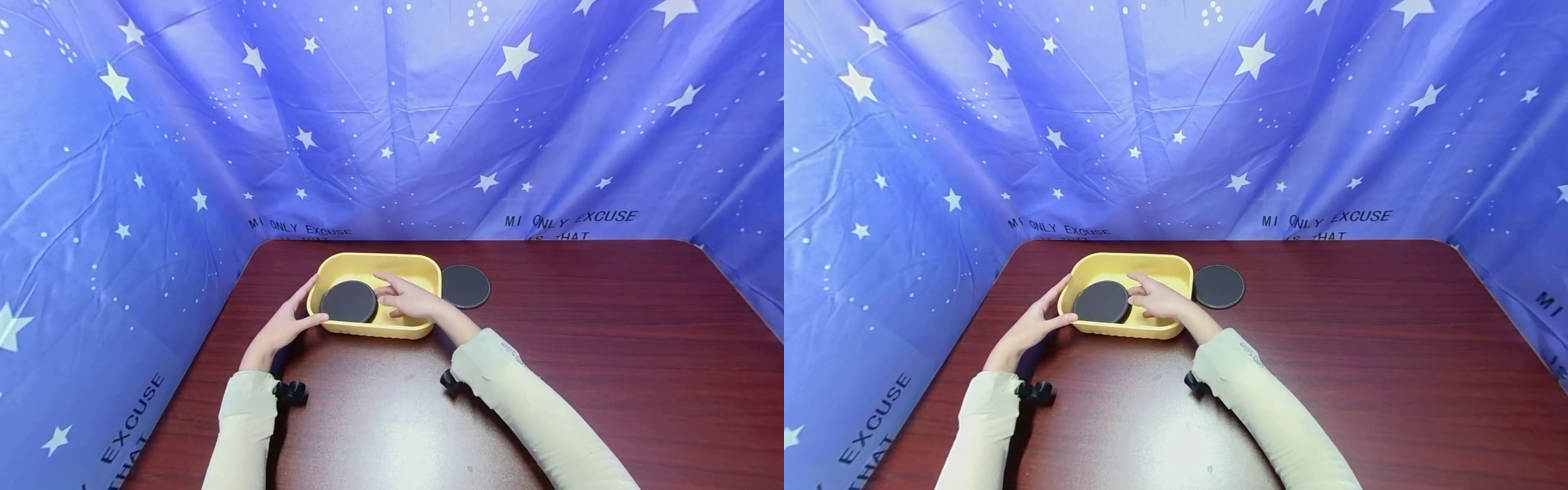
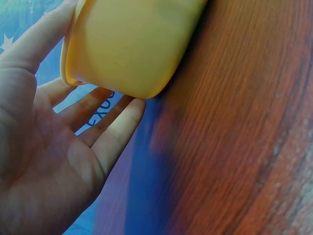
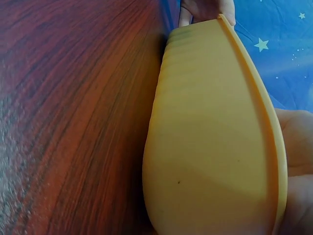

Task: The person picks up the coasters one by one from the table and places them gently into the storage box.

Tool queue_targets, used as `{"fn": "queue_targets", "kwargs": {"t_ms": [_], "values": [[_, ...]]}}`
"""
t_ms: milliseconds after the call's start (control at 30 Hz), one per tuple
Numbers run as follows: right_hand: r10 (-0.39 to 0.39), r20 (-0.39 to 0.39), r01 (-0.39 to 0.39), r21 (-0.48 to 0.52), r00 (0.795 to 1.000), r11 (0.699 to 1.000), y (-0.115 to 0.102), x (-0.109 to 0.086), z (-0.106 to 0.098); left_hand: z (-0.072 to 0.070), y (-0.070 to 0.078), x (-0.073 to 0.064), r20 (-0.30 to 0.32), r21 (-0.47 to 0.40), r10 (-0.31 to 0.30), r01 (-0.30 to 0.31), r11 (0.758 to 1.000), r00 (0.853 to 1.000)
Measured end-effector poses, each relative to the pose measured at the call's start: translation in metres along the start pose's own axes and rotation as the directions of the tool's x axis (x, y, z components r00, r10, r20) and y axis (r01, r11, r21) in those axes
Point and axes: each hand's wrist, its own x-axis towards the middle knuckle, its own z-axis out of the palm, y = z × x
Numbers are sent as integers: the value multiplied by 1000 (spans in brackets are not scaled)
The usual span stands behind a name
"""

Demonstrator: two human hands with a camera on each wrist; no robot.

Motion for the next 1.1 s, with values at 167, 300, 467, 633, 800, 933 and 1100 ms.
{"fn": "queue_targets", "kwargs": {"t_ms": [167, 300, 467, 633, 800, 933, 1100], "values": [[-56, 15, 57, -60, 998, 997, 0, -2, 0, 0, 1, -1, 2, 3, -9, 9, 1000, 1000], [-150, -86, 139, -120, 985, 983, 1, -3, 1, -1, 1, -1, 6, 1, -10, 10, 1000, 1000], [-234, -179, 221, -91, 956, 971, 0, -4, 1, -1, 1, 0, 5, -6, -6, 6, 1000, 1000], [-281, -207, 273, -68, 937, 960, -1, -9, -1, -1, 0, -1, 15, -8, -7, 7, 1000, 1000], [-312, -231, 307, -59, 921, 950, -4, -18, -8, -1, 2, -1, 15, -9, -3, 3, 1000, 1000], [-343, -254, 343, -45, 905, 938, -5, -25, -17, -1, 2, -1, 15, -5, -4, 4, 1000, 1000], [-354, -293, 359, -36, 888, 932, -2, -35, -29, -1, 2, -2, 14, -7, -9, 9, 1000, 1000]]}}
